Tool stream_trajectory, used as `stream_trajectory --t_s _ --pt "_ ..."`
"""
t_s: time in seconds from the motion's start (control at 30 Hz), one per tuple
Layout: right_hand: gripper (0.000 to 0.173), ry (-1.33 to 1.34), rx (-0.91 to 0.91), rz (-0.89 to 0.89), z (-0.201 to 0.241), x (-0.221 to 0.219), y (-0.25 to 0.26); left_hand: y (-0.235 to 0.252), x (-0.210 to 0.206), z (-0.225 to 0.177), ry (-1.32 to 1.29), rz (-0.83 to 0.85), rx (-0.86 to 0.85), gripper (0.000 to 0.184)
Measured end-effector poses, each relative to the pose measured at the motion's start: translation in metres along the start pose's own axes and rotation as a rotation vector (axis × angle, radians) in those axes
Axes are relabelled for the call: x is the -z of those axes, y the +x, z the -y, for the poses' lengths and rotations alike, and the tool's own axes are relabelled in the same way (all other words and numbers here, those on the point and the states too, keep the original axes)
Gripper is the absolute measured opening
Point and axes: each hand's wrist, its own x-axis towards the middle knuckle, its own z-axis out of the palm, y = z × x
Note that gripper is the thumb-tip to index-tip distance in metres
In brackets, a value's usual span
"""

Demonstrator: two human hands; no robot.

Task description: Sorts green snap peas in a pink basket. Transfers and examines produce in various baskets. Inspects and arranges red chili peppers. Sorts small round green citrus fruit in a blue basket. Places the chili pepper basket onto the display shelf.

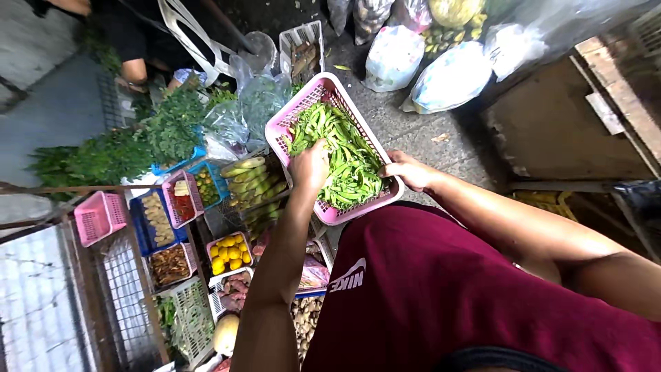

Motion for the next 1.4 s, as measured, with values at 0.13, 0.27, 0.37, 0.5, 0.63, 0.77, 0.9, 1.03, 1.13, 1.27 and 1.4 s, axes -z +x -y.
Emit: stream_trajectory --t_s 0.13,0.27,0.37,0.5,0.63,0.77,0.9,1.03,1.13,1.27,1.4 --pt "0.042 0.049 -0.003 -0.02 0.002 -0.001 -0.004 0.007 -0.002 -0.011 0.19 0.018 -0.049 0.038" --pt "0.04 0.064 0.008 -0.004 -0.001 0.003 -0.008 0.008 -0.001 0.0 0.225 0.066 -0.242 0.026" --pt "0.041 0.061 0.011 -0.001 -0.001 0.004 -0.007 0.008 0.008 0.0 0.271 0.099 -0.204 0.036" --pt "0.044 0.021 0.025 -0.021 0.003 0.0 -0.006 0.01 0.005 -0.004 0.316 0.084 -0.167 0.027" --pt "0.048 -0.009 0.024 -0.025 -0.003 -0.001 -0.005 0.012 0.006 0.008 0.101 0.111 -0.179 0.025" --pt "0.049 -0.001 0.01 -0.061 -0.007 -0.007 -0.008 -0.003 0.022 0.024 -0.473 -0.041 -0.128 0.017" --pt "0.045 0.037 0.02 -0.119 -0.018 -0.024 -0.01 -0.018 0.029 0.045 -0.93 -0.187 -0.194 0.011" --pt "0.044 0.045 0.018 -0.197 -0.026 -0.05 -0.022 -0.029 0.023 0.067 -1.318 -0.153 -0.22 0.006" --pt "0.041 0.072 0.01 -0.241 -0.037 -0.065 -0.028 -0.044 0.022 0.09 -1.422 -0.16 -0.249 0.011" --pt "0.035 0.173 0.05 -0.301 -0.052 -0.082 -0.035 -0.043 0.001 0.139 -1.49 -0.359 -0.124 0.014" --pt "0.04 0.22 0.076 -0.35 -0.062 -0.098 -0.039 -0.02 -0.065 0.175 -1.419 -0.38 0.094 0.015"
